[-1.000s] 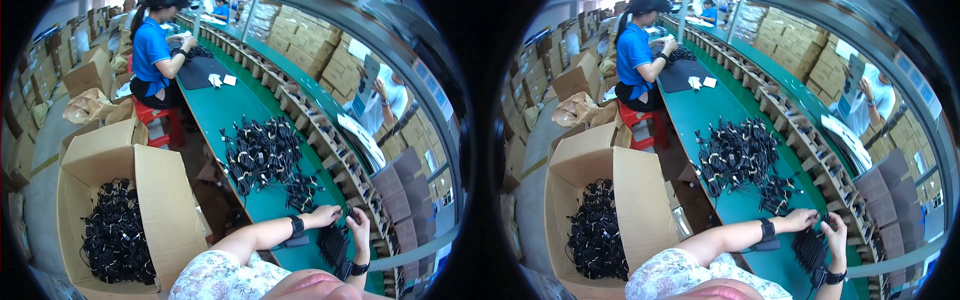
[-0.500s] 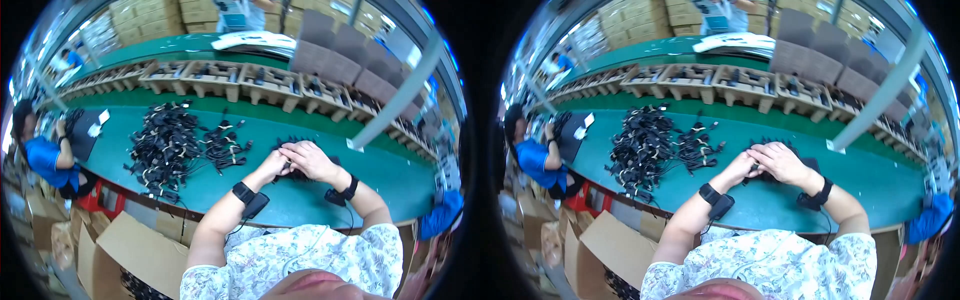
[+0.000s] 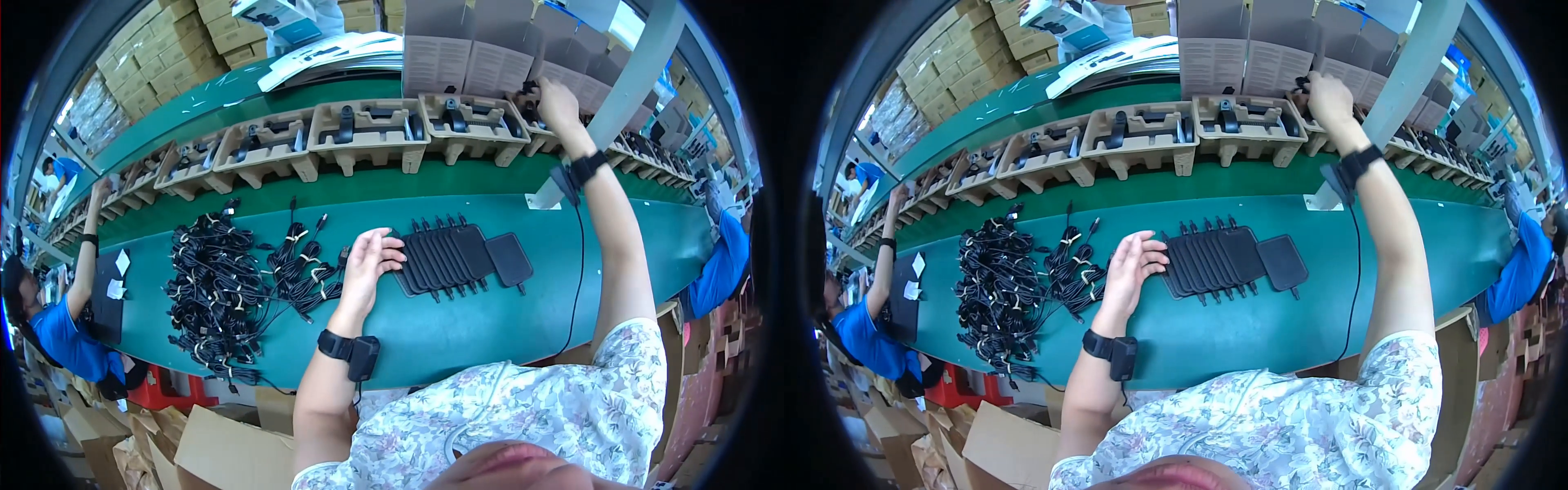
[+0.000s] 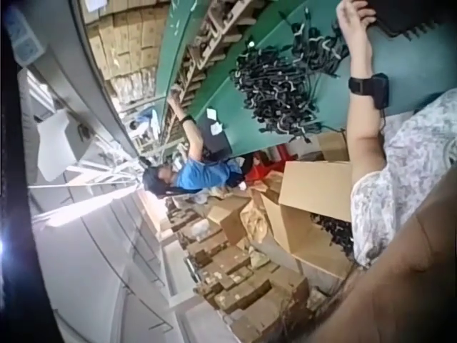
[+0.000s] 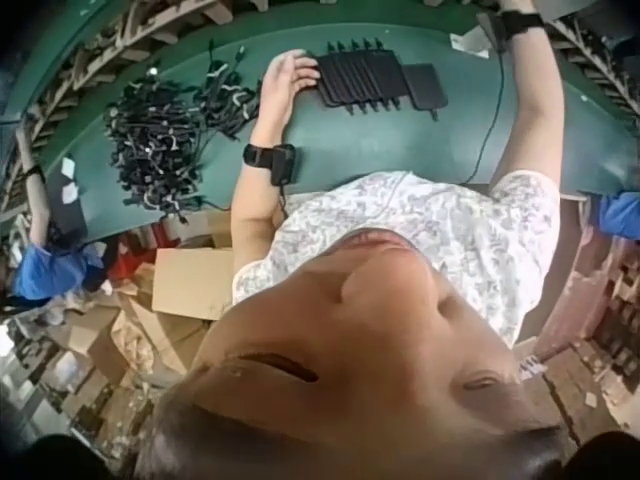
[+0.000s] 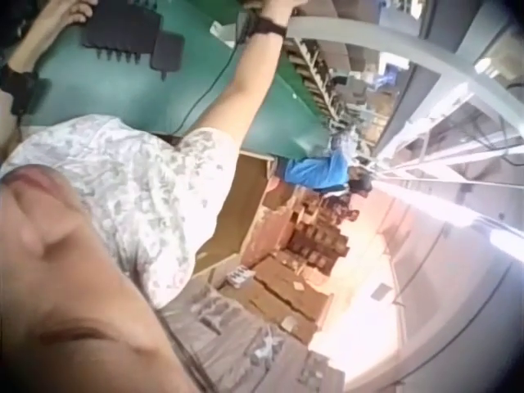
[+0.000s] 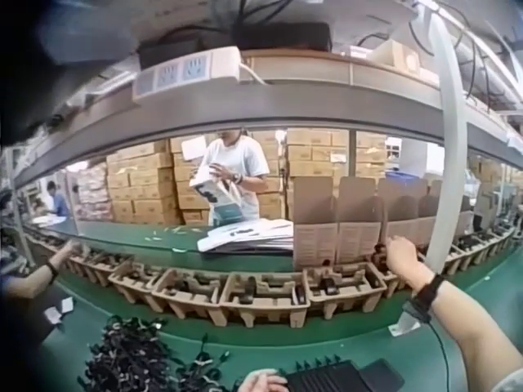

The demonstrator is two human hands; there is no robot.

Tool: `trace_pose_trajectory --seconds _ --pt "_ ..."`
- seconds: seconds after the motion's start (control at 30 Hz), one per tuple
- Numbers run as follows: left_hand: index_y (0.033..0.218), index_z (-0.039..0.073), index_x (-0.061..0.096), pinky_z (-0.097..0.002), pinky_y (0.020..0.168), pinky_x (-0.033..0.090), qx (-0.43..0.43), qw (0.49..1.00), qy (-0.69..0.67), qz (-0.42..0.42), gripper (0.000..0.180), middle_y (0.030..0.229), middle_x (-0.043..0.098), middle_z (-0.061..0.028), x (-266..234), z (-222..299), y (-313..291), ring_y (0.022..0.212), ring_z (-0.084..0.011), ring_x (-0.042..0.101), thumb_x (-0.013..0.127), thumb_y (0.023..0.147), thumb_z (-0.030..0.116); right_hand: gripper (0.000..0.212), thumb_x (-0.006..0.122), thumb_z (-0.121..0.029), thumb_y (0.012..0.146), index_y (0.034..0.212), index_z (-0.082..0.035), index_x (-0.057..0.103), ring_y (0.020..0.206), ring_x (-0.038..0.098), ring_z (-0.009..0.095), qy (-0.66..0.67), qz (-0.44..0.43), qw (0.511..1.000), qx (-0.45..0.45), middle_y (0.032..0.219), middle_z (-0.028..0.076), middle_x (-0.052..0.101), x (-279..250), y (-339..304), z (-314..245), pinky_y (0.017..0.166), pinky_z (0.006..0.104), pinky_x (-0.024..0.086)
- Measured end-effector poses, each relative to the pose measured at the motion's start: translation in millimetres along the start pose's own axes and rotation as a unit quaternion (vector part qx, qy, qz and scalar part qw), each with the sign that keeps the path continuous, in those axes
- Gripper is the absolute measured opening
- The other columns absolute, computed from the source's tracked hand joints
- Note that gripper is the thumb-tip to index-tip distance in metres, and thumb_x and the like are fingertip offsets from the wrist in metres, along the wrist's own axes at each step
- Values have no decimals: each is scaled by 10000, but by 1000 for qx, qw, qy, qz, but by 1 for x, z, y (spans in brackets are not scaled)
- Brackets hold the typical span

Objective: The person assembles electronic components by hand, picking up a cable and a baseplate, fitting the cable into the baseplate, and placing the assembled unit into a cardboard tray.

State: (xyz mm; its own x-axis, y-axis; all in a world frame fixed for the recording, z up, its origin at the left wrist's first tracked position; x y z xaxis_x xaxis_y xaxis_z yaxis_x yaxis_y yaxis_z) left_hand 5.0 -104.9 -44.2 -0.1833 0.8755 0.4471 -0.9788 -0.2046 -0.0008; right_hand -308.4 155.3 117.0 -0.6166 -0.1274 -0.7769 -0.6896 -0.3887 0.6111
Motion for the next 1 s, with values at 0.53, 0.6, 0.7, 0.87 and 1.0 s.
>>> trace_pose_trajectory --seconds 0.53,0.6,0.7,0.87,1.0 --pt "1138 32 453 -281 704 476 -25 999 20 18 299 979 573 -119 -1 -4 2 803 -181 582 383 965 266 319 527 -298 831 990 -37 620 964 588 358 44 -136 971 192 1015 213 613 194 37 60 798 431 480" --pt "1136 33 456 -279 702 472 -27 999 29 31 296 977 572 -117 -6 -5 1 797 -179 579 387 964 264 401 552 -371 808 1001 -23 601 948 584 376 55 -121 979 158 994 225 613 206 39 55 789 437 481" --pt "1133 31 460 -278 699 470 -43 999 22 18 294 973 571 -116 0 -10 5 791 -177 577 390 963 261 525 571 -486 770 1004 -17 589 914 581 401 78 -100 984 123 950 241 612 223 42 93 775 452 481" --pt "1115 29 463 -273 668 472 -45 997 20 59 287 949 572 -114 -5 -9 7 760 -162 575 419 954 262 496 582 -470 785 1108 -97 538 826 591 391 58 -90 988 114 862 192 630 226 42 79 712 456 480" --pt "1103 26 465 -268 644 475 -20 996 40 78 276 936 572 -112 -6 -14 8 741 -156 576 430 952 254 302 504 -282 862 978 -32 629 897 579 353 81 -162 980 79 965 184 627 184 36 51 770 439 448"
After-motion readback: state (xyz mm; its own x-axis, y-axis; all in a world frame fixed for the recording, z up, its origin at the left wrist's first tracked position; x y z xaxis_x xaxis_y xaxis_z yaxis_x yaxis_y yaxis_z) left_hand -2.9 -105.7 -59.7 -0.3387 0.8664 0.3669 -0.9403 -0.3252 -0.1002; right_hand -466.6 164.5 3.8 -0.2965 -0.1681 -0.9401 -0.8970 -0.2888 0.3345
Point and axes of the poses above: each hand's wrist, its own y-axis towards the middle knuckle, its own x-axis out of the palm, z = x × y, the point moved 1 cm from there along y, towards the middle knuckle
